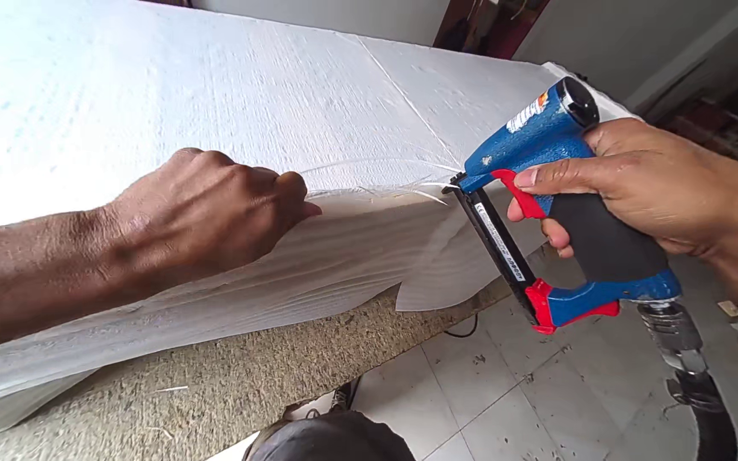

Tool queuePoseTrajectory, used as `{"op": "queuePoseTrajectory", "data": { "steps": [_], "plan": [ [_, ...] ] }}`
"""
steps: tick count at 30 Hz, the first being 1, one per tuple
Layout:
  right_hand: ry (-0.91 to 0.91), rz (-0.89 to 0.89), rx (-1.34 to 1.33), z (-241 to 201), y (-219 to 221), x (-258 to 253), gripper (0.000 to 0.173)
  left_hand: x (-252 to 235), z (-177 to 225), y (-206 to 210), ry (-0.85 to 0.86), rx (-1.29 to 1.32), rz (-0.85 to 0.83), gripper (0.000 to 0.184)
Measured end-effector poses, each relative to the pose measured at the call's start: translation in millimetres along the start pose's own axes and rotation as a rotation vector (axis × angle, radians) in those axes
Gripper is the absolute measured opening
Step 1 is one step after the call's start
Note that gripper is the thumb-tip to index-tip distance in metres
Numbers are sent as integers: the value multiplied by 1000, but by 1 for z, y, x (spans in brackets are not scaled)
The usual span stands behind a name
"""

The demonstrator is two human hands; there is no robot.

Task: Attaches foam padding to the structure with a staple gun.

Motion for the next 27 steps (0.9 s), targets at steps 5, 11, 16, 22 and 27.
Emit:
{"op": "queuePoseTrajectory", "data": {
  "steps": [5, 11, 16, 22, 27],
  "plan": [
    [15, 23, 31, -6, 5, 4, 19, -11, -14, 6, -144, 166, -178, 45],
    [-23, -23, -5, -29, 31, 18, 18, -16, -18, 9, -229, 251, -270, 47],
    [-39, -42, 11, -48, 50, 30, 18, -20, -20, 5, -267, 310, -330, 49],
    [-35, -63, 8, -75, 88, 45, 17, -22, -20, 1, -327, 387, -366, 48],
    [4, -56, 18, -95, 124, 62, 19, -23, -17, -5, -390, 420, -375, 43]
  ]
}}
Point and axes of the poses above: each hand's wrist, its own x-axis away from the middle knuckle, its own y-axis out of the palm, z = x × y, the point moved 1 cm from there along -x, towards the middle knuckle, and after that the axes turned 5 degrees about z, right-handed, at the moved point
